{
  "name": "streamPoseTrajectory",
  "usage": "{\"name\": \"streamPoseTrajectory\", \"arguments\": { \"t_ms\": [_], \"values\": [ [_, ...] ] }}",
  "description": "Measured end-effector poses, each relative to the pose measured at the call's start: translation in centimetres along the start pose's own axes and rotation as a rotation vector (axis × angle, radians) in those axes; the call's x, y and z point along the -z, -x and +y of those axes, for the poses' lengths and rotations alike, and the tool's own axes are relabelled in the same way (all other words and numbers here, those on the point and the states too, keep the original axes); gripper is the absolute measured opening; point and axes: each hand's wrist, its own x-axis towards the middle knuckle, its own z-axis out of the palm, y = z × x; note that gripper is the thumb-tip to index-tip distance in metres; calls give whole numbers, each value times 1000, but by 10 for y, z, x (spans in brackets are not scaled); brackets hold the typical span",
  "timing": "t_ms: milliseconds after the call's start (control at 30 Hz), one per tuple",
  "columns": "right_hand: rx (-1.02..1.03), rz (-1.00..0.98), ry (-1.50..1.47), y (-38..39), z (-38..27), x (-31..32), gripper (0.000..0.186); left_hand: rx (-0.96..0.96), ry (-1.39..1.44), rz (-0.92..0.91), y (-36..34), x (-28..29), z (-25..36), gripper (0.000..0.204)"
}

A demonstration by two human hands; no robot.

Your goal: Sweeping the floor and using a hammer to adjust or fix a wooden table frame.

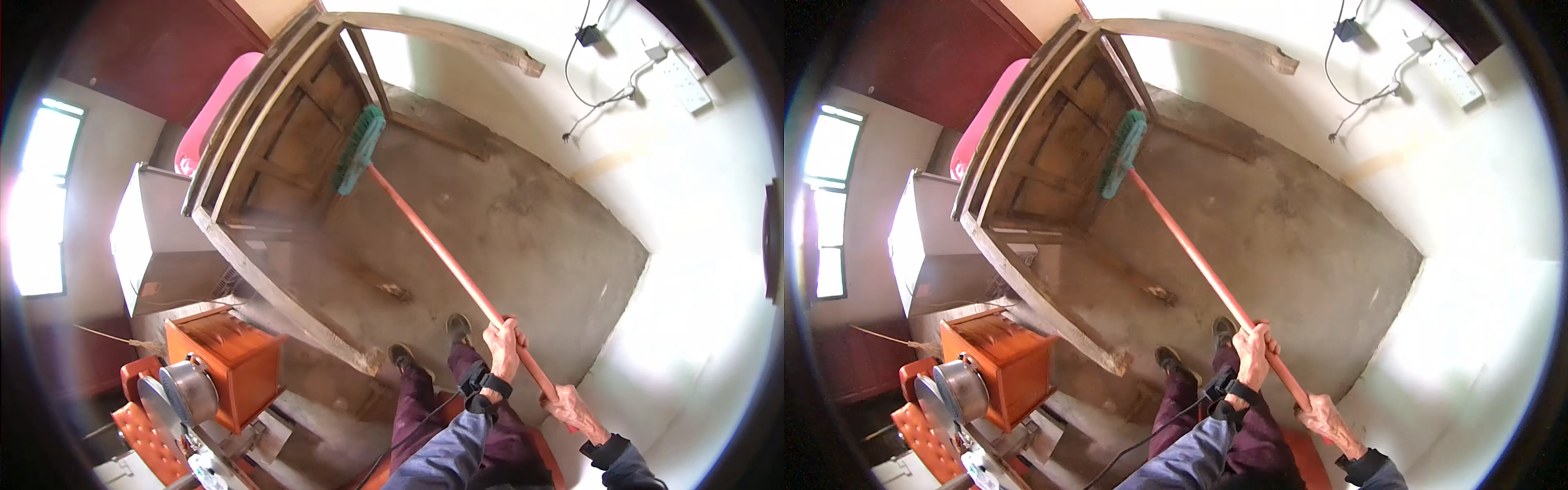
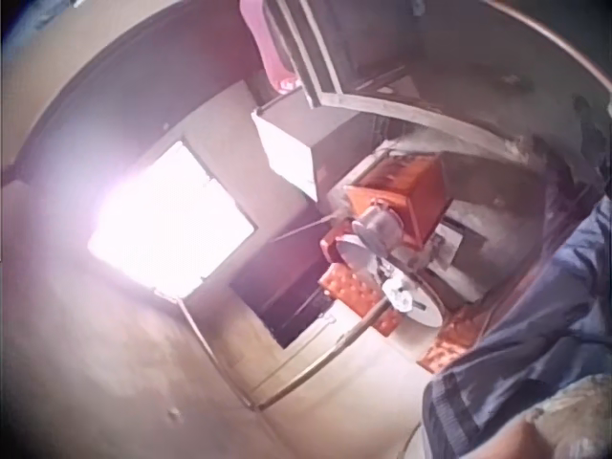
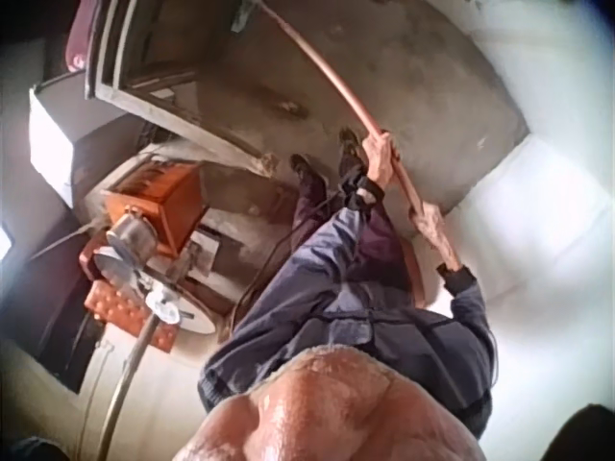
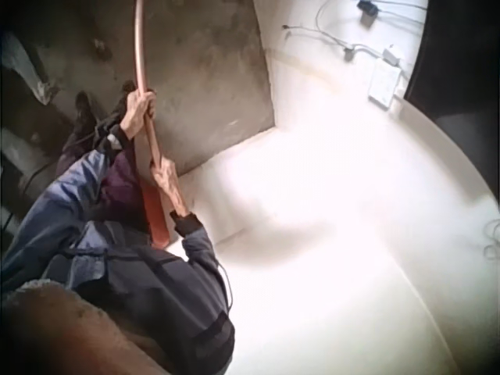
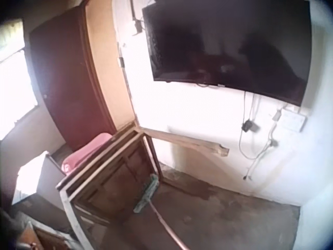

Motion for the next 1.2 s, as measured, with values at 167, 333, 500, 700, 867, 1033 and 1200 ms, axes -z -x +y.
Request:
{"name": "streamPoseTrajectory", "arguments": {
  "t_ms": [167, 333, 500, 700, 867, 1033, 1200],
  "values": [
    [-121, -88, -76, 7, -1, -26, 15, 3, 5, 81, 12, 15, 9, 6],
    [-22, -178, -159, -46, -40, -66, 12, -273, -25, 105, -14, 39, 77, 10],
    [-346, -331, -486, -36, -3, -102, 13, -152, -62, 205, -8, 66, 47, 8],
    [209, 127, 138, 3, 37, -112, 17, -92, 4, 219, 14, 92, 17, 9],
    [87, 208, 452, 113, 103, -66, 18, 83, -193, -288, 113, 68, -16, 17],
    [350, 473, 316, 226, 156, -54, 58, 516, -265, -726, 189, 36, -1, 29],
    [-263, 664, 144, 208, 89, -43, 47, 239, -206, -925, 175, -24, 66, 36]
  ]
}}
